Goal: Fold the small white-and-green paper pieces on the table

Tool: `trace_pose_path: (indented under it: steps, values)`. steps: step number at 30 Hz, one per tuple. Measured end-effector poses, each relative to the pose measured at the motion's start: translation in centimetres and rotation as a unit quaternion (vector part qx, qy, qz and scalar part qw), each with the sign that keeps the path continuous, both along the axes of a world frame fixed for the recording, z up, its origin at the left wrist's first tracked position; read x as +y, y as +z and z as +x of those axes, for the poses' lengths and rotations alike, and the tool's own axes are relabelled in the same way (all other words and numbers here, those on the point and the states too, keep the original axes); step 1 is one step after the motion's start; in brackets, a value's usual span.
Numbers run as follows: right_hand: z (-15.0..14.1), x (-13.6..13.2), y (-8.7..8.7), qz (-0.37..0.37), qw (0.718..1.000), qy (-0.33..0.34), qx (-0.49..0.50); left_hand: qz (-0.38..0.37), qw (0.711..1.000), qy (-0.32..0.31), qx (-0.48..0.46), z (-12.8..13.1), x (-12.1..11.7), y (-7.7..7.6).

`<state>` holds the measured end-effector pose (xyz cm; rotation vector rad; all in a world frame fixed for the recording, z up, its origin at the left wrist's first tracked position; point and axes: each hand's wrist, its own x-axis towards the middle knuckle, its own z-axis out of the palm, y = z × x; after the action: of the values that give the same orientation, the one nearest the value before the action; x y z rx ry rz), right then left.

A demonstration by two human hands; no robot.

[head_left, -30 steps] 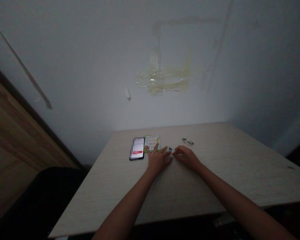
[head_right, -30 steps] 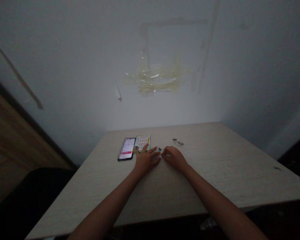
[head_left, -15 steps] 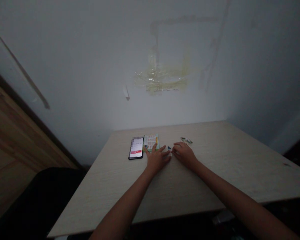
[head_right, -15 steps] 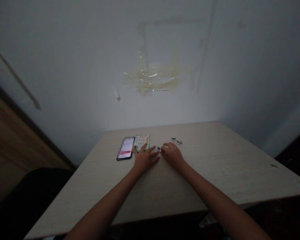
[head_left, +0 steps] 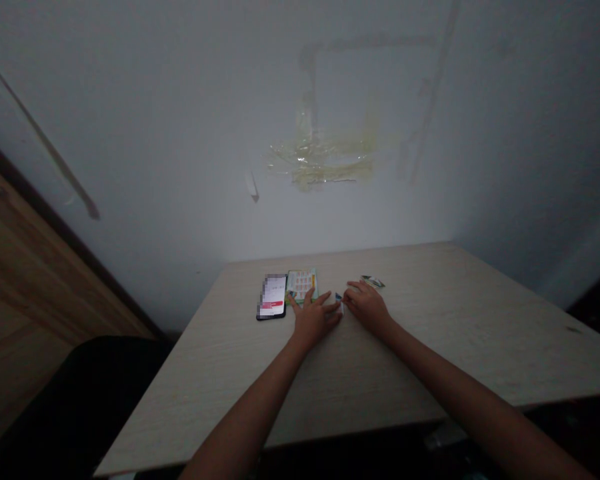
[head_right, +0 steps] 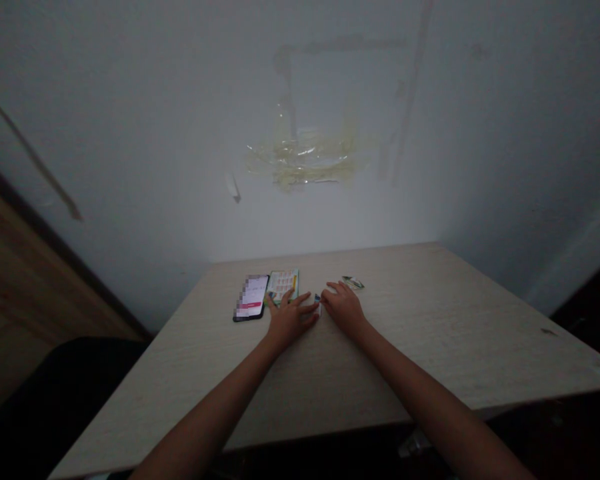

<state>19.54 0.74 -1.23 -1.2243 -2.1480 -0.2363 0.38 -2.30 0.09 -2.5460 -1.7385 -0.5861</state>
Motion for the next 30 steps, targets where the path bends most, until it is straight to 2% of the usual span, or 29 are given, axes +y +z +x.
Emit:
trace_pose_path:
  steps: [5, 10, 20, 30]
  values:
    - [0.33, -0.05, 0.05, -0.007, 1.0, 0.01, 0.012, 0.004, 1.0, 0.007, -0.007, 0.01, -0.08, 0.02]
    - [0.92, 0.09, -0.21, -0.015, 0.998, 0.061, 0.018, 0.005, 1.0, 0.012, -0.011, 0.02, -0.13, -0.03]
    - [0.09, -0.13, 0.07, 0.006, 1.0, -0.002, -0.017, -0.005, 1.0, 0.004, -0.01, -0.06, 0.09, 0.03]
    - [0.16, -0.13, -0.02, -0.01, 1.0, -0.002, -0.002, -0.01, 1.0, 0.008, -0.017, 0.03, 0.19, -0.07]
